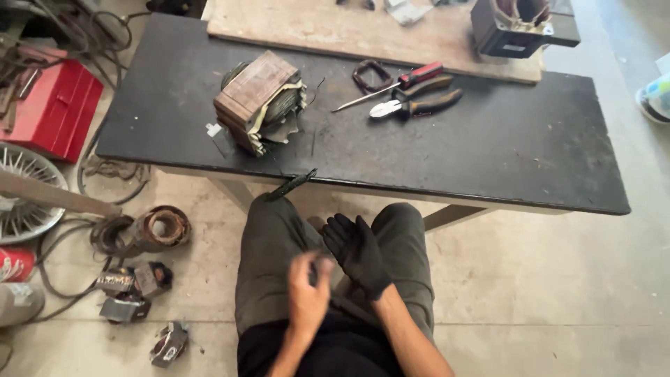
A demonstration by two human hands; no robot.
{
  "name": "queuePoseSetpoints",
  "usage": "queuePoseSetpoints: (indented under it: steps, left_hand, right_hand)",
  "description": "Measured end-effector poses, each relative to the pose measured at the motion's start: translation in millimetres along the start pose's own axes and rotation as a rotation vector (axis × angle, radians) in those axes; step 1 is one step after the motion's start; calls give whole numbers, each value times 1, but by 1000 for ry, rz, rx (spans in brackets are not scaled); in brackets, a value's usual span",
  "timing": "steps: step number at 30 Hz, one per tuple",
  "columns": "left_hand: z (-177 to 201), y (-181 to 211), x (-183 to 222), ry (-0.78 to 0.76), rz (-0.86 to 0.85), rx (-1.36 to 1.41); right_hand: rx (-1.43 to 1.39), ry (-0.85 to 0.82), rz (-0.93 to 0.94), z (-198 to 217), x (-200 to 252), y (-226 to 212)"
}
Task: Manually winding a thin wire around a cylindrical core component at a repair bench.
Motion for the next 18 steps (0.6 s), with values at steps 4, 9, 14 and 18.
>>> queuePoseSetpoints:
  steps: [4,9,14,18]
  left_hand:
    - [0,-40,-17,-126,477,122]
    - [-15,-53,-30,-135,310,-95]
    - [-45,-156,-2,20,627,68]
    - [-14,-123,-16,126,545,83]
  right_hand:
    - [20,-53,-99,-10,33,17]
    - [-62,-162,-185,-4,34,34]
    - [25,-8,-171,-27,82,45]
    - [1258,-630,146,-35,110,55]
Point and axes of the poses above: each hand's wrist, its own x-axis away from the middle knuckle, its own z-axis out of the back of the hand, y = z × x, the point moved 6 cm from there along -x, towards the middle knuckle, and after that the axes turned 13 degrees about -x, right-handed, at the moved point
